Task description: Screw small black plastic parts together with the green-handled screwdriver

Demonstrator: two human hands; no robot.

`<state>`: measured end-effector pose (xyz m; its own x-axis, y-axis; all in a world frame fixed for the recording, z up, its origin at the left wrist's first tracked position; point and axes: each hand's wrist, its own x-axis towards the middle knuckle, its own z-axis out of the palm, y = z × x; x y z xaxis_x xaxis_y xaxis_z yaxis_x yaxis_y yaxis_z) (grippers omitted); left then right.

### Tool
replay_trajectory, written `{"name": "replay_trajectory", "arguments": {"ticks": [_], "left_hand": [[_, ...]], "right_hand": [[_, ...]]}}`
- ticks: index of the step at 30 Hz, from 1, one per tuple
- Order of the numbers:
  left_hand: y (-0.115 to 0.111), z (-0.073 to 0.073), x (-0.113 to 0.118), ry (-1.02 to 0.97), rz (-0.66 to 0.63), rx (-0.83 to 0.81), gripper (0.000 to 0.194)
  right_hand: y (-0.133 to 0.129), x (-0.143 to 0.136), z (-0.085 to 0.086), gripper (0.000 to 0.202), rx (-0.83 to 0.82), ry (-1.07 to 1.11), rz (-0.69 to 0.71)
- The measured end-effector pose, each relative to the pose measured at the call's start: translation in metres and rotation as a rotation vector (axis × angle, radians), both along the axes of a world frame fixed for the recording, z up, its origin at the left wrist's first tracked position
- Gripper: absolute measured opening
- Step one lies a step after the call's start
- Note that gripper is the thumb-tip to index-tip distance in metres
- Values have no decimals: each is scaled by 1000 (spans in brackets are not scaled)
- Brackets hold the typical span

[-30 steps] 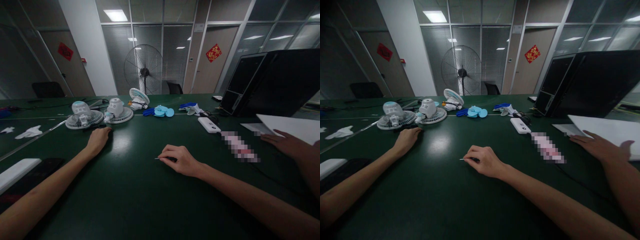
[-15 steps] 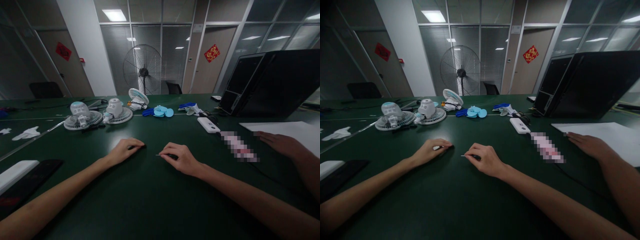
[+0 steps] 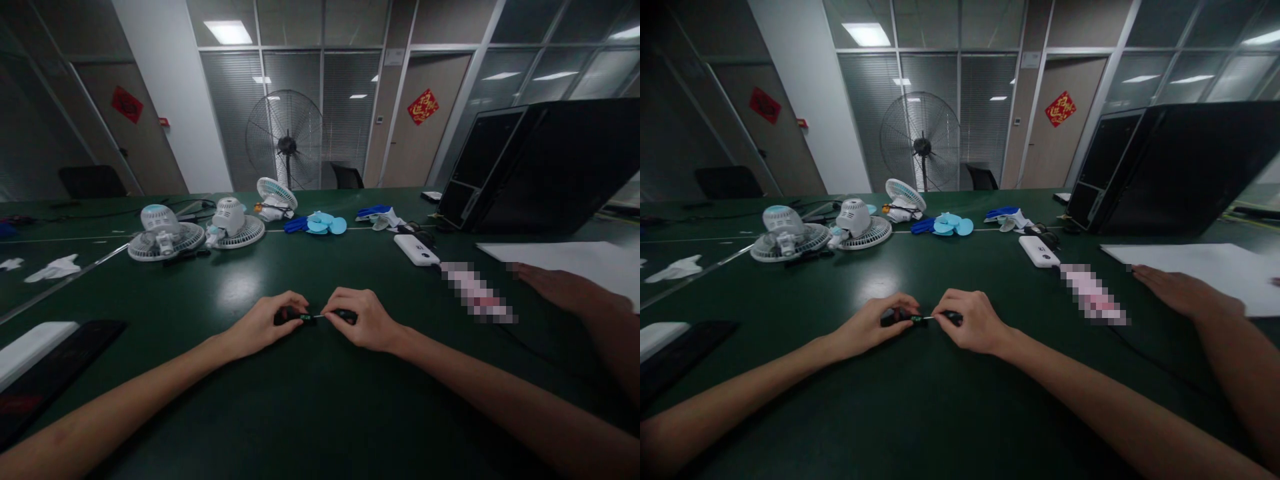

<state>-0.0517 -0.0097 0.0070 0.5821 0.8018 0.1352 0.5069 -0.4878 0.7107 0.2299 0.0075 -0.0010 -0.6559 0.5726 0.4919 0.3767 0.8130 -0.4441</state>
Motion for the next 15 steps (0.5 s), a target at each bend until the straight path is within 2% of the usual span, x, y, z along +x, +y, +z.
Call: {"name": "replay_trajectory", "arguments": {"ticks": [6,15], "left_hand": [[1,-5,-1,-34,1,-9,35],[2,-1,-1,-68,-23,-58,34]], "right_hand": [[-1,-1,0,13,0,-39,-10],[0,-1,0,14,6,-47,14]]}}
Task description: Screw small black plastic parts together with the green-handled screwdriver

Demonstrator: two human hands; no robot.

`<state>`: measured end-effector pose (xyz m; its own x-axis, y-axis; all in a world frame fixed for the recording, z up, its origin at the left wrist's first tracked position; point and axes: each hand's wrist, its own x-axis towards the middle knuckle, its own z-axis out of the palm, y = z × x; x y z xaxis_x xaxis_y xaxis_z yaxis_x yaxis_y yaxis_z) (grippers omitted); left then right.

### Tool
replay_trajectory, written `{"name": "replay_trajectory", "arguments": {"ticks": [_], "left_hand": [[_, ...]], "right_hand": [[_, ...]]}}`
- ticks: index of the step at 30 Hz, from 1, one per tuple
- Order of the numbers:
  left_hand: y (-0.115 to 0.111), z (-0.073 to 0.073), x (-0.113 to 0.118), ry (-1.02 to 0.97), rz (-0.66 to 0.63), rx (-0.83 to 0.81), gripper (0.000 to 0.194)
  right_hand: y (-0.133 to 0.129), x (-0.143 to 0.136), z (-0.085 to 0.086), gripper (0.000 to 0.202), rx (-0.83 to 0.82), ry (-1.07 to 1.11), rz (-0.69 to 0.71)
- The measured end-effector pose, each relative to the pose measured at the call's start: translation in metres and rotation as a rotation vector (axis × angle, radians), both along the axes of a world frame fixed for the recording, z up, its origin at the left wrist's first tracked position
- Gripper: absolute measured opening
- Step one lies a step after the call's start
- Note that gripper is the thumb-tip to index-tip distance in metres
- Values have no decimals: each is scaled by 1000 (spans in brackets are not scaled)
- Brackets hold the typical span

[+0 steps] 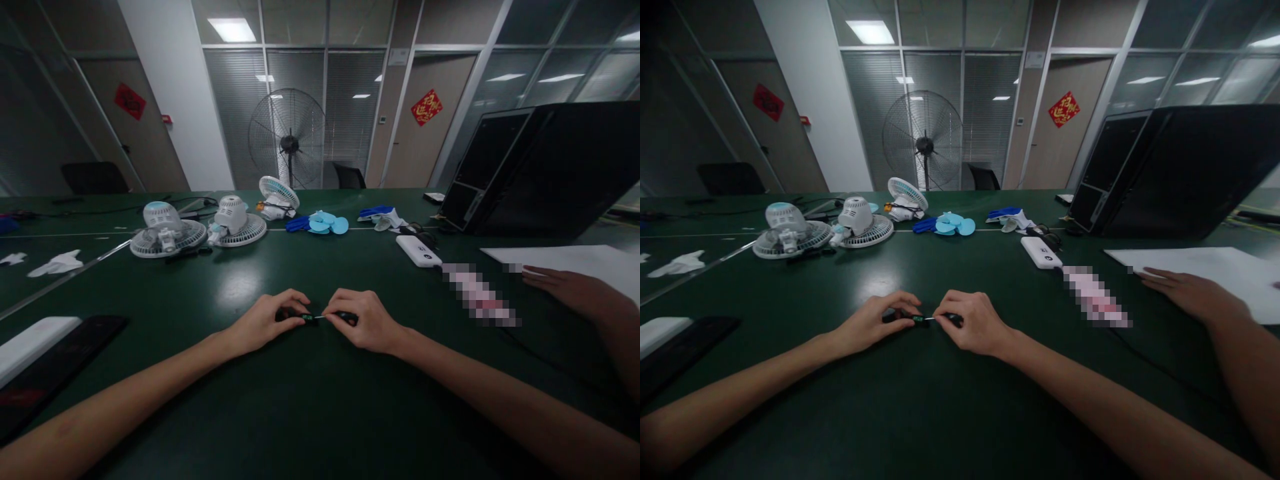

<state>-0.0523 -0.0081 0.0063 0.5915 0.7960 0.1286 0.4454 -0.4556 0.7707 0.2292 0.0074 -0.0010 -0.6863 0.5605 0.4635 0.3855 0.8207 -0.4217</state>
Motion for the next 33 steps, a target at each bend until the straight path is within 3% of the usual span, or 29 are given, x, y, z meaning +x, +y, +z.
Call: {"name": "replay_trajectory", "arguments": {"ticks": [4,10,25,29,33], "left_hand": [[-1,1,-1,-1,-5,4,34],[0,2,0,5,-18,4,33],[5,-2,-8,86,-54,169,24],[27,-5,-31,134,26,231,28],[63,-8,-85,230,288,247,32]], "right_hand": [[-1,-1,-1,15,14,4,26],[1,-2,0,16,-51,177,2],[1,-1,-3,16,-22,134,14],[1,0,-2,17,-33,127,23],[1,0,-1,17,-42,139,40]]}}
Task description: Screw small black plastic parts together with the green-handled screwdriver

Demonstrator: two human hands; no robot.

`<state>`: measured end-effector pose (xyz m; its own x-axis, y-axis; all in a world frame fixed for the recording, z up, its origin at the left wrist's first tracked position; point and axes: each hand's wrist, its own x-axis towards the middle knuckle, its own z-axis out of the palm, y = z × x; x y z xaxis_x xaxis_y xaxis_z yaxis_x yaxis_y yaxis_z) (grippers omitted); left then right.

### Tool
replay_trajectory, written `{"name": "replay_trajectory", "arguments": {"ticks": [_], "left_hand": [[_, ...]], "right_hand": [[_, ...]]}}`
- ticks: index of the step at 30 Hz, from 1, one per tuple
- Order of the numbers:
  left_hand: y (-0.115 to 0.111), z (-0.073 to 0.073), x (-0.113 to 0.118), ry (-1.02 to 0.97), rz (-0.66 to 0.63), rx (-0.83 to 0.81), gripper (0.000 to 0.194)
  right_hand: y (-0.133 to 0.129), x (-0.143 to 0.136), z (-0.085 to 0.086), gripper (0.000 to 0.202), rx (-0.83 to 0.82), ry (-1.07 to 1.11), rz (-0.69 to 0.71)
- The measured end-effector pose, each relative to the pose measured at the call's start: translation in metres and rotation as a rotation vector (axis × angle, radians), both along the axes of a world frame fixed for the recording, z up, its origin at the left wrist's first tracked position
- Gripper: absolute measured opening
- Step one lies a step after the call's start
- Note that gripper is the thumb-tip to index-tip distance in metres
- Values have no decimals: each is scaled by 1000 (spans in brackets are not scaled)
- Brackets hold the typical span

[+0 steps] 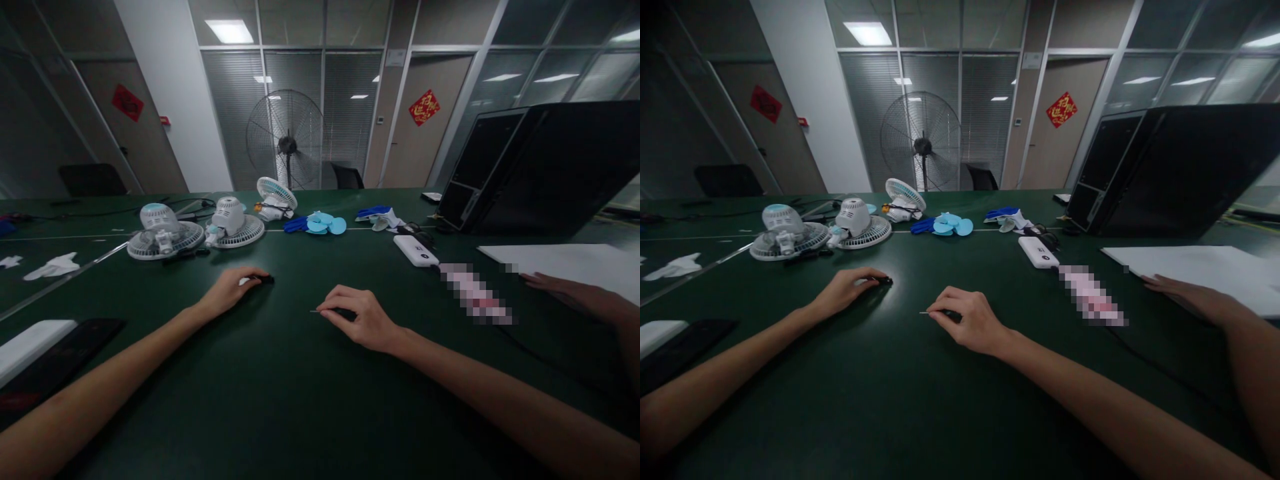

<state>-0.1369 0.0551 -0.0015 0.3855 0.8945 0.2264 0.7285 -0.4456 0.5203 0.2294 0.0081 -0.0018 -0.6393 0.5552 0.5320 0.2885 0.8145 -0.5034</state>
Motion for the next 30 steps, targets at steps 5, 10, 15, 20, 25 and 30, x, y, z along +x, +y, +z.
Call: {"name": "replay_trajectory", "arguments": {"ticks": [5,10,15,20,25,30], "left_hand": [[27,-3,-80,69,292,103,39],[34,-8,-121,125,460,163,43],[39,-13,-126,-43,521,123,47],[39,-13,-134,-275,757,8,43],[42,-19,-143,-401,836,9,43],[46,-24,-142,-550,775,16,51]], "right_hand": [[0,1,0,17,-14,-7,8],[0,1,-1,17,-17,-1,18],[1,1,-2,18,-9,-9,21],[0,1,0,17,-2,-3,24],[0,1,0,17,-17,-7,37],[0,1,0,17,-9,-8,33]]}}
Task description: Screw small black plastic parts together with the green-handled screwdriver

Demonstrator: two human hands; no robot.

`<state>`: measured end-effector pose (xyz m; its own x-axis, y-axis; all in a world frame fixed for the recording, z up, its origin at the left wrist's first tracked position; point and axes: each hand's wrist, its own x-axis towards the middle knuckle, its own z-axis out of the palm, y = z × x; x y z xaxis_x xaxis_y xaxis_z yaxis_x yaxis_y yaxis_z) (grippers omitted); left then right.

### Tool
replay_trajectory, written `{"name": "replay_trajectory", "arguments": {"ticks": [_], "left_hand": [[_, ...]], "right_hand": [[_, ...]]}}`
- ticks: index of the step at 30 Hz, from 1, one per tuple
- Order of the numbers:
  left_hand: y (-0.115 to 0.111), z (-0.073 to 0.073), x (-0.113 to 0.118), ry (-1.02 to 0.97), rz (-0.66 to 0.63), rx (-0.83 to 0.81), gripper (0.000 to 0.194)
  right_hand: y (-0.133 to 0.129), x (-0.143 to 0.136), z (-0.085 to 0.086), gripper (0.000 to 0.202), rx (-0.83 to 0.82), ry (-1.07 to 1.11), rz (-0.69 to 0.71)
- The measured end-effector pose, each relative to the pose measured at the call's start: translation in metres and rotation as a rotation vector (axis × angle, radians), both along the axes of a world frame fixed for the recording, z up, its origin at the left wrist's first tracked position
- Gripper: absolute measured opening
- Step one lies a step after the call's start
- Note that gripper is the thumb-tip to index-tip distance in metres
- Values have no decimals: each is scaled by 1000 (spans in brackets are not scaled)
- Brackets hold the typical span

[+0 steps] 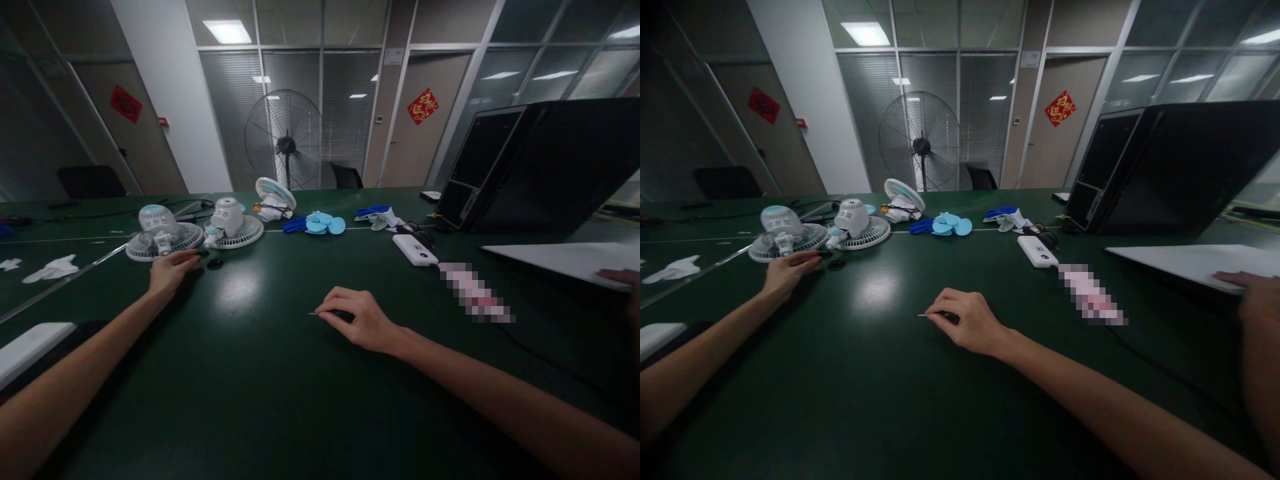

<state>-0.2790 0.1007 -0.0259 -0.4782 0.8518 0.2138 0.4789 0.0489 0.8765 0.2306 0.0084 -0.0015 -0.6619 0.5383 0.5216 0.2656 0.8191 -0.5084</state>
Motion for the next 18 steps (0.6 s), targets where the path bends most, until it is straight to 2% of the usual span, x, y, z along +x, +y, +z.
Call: {"name": "replay_trajectory", "arguments": {"ticks": [4,12,18], "left_hand": [[0,0,1,1,5,13,50],[-1,0,1,135,-12,-8,43],[-2,2,6,184,-44,-31,47]], "right_hand": [[-1,0,1,17,-2,-4,3],[0,1,0,18,-10,-20,2],[-1,0,1,18,-11,-20,6]]}}
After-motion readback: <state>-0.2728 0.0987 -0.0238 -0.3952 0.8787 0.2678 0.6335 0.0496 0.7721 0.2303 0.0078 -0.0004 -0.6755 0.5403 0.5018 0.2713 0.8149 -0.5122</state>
